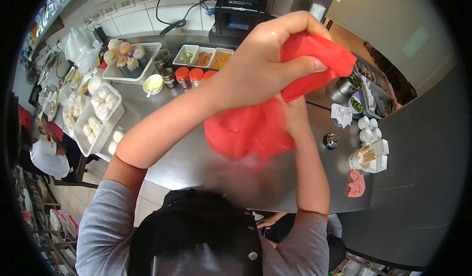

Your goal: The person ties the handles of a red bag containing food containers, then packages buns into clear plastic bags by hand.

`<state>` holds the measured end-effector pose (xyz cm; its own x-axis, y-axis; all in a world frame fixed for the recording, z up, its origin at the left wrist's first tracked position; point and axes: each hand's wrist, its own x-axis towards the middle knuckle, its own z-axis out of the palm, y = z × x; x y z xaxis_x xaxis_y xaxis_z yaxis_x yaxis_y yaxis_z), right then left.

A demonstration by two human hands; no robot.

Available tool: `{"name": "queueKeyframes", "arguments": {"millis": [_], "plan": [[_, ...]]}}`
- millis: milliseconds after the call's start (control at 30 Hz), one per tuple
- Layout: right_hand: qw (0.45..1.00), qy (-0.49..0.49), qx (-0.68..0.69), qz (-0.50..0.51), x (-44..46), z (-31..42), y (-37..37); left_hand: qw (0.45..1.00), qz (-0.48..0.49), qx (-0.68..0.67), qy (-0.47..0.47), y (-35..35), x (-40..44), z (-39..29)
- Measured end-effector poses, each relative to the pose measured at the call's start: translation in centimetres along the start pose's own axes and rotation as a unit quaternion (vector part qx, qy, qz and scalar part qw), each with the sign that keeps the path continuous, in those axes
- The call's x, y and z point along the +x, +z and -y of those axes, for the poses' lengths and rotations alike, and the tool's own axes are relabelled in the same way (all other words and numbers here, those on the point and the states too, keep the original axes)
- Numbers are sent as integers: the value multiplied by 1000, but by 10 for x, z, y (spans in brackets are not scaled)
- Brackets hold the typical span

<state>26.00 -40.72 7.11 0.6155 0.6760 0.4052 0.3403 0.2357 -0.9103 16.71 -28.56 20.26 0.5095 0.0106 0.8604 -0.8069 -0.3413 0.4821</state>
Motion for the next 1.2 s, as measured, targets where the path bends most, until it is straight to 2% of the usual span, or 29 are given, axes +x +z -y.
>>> {"name": "queueKeyframes", "arguments": {"millis": [33,100,133,200,267,333,467,533,567,633,667,767,833,867,933,967,1000,1033,1200], "plan": [[999,-23,29,-18,-1,3,1,1000,16,3,0,-3,-1,-4],[988,-6,-99,-118,-2,25,-5,999,34,1,2,-15,-1,-10],[987,-4,-103,-122,-2,33,-10,994,67,78,-40,-24,-4,-13],[960,-32,-199,-194,3,47,-26,978,83,156,-109,-41,-16,-14],[937,19,-225,-265,10,57,-49,961,73,187,-187,-59,-34,-25],[927,38,-194,-319,19,56,-79,944,90,158,-277,-77,-62,-25],[935,53,-94,-339,42,57,-115,890,239,120,-368,-103,-141,-28],[929,57,-121,-346,58,46,-136,856,309,104,-401,-109,-178,-34],[921,61,-146,-355,67,38,-148,856,307,103,-403,-110,-191,-39],[923,62,-153,-348,86,24,-176,826,274,73,-487,-112,-215,-47],[923,61,-159,-346,96,15,-191,826,271,71,-490,-114,-225,-51],[919,66,-173,-348,130,-19,-233,811,158,82,-558,-120,-249,-58],[913,78,-192,-351,155,-46,-260,797,136,95,-580,-122,-259,-62],[911,47,-246,-329,168,-66,-276,783,116,109,-602,-122,-261,-62],[908,17,-296,-297,192,-110,-317,774,109,128,-611,-124,-262,-63],[907,-34,-312,-282,207,-134,-343,780,103,141,-601,-124,-264,-62],[903,-86,-324,-267,224,-150,-353,786,97,156,-591,-123,-263,-62],[878,-110,-383,-264,230,-134,-327,788,86,171,-585,-122,-258,-61],[845,-29,-493,-204,287,-166,-360,786,48,197,-584,-116,-248,-50]]}}
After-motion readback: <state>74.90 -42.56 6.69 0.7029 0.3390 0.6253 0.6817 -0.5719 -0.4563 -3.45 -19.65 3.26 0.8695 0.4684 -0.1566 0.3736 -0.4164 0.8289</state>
